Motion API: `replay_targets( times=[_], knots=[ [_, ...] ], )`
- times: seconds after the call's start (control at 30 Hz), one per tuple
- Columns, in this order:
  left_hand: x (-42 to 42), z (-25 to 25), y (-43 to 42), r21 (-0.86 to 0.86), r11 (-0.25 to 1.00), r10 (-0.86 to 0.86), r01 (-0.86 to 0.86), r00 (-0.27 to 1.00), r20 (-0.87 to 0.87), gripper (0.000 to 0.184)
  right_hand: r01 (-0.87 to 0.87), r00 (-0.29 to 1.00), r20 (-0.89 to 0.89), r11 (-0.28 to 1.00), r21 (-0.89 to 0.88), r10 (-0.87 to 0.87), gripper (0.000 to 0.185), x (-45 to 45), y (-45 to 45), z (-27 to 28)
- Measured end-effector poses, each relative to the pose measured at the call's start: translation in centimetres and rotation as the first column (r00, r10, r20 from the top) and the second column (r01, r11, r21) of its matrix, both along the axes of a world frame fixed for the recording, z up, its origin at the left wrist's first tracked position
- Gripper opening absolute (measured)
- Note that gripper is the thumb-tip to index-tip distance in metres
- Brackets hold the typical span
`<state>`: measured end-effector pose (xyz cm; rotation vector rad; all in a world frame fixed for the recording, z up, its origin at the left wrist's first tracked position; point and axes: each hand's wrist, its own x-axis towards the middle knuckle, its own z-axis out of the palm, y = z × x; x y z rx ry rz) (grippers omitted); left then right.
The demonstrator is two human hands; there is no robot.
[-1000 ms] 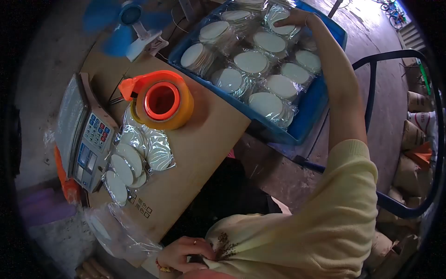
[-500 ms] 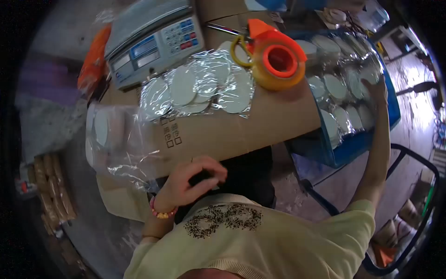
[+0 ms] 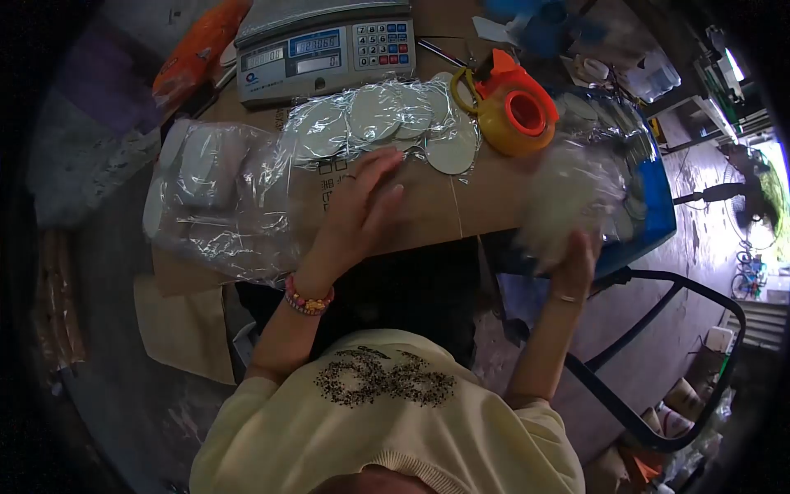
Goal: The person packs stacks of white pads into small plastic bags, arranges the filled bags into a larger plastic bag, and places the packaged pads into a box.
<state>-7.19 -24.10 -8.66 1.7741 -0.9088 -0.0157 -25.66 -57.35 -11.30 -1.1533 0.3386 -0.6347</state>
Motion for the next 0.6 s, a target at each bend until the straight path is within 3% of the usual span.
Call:
replay_targets(
  times=[0.03,0.1,0.13,0.2,0.23,0.3,0.33,0.4,0.43,0.5,0.57,0.6],
  knots=[
    [-0.5,-0.1,0.3,0.000,1.000,-0.002,0.002,1.000,0.008,0.052,-0.106,0.994,0.030,0.991,-0.083,0.109,0.083,2.7,4.6,1.7],
    [-2.0,-0.5,1.3,-0.388,0.919,-0.227,0.066,0.894,-0.386,0.075,-0.244,0.968,-0.007,0.943,-0.228,0.249,0.096,7.1,11.1,4.5],
    [-2.5,0.3,1.5,-0.374,0.925,-0.223,0.066,0.892,-0.394,0.075,-0.284,0.959,-0.069,0.916,-0.284,0.276,0.104,8.7,13.3,4.9],
    [-3.6,2.4,1.9,-0.185,0.983,-0.030,0.011,0.995,-0.096,0.103,-0.290,0.937,0.097,0.900,-0.326,0.337,0.108,10.9,17.0,4.5],
    [-3.4,2.0,2.6,-0.172,0.985,-0.021,0.003,0.994,-0.104,0.103,-0.299,0.935,0.094,0.902,-0.311,0.342,0.108,11.6,17.4,4.3],
    [-2.3,0.7,4.1,-0.121,0.991,0.048,-0.059,0.994,-0.093,0.108,-0.438,0.855,-0.019,0.703,-0.560,0.518,0.112,12.9,18.2,4.2],
    [-2.3,0.1,4.5,-0.112,0.992,0.052,-0.062,0.995,-0.088,0.108,-0.529,0.824,-0.088,0.705,-0.471,0.559,0.117,13.0,19.0,4.7],
    [-2.3,-0.3,4.9,-0.230,0.971,-0.027,-0.069,0.921,-0.388,0.113,-0.499,0.827,-0.044,0.695,-0.518,0.561,0.121,13.6,19.1,3.9],
    [-2.5,-0.5,4.4,-0.229,0.971,-0.029,-0.064,0.924,-0.382,0.113,-0.466,0.828,-0.008,0.680,-0.566,0.561,0.125,13.8,19.1,3.7],
    [-2.9,1.0,2.7,-0.359,0.932,0.007,-0.042,0.995,-0.099,0.119,-0.419,0.821,0.106,0.718,-0.556,0.562,0.128,14.2,20.6,4.3],
    [-2.4,2.5,3.1,-0.399,0.917,-0.011,-0.027,0.996,-0.093,0.122,-0.412,0.781,0.261,0.783,-0.466,0.567,0.133,14.1,21.8,5.8],
    [-2.5,3.2,3.2,-0.435,0.900,-0.027,-0.018,0.995,-0.098,0.125,-0.415,0.787,0.252,0.786,-0.459,0.563,0.133,14.1,21.5,5.7]
  ],
)
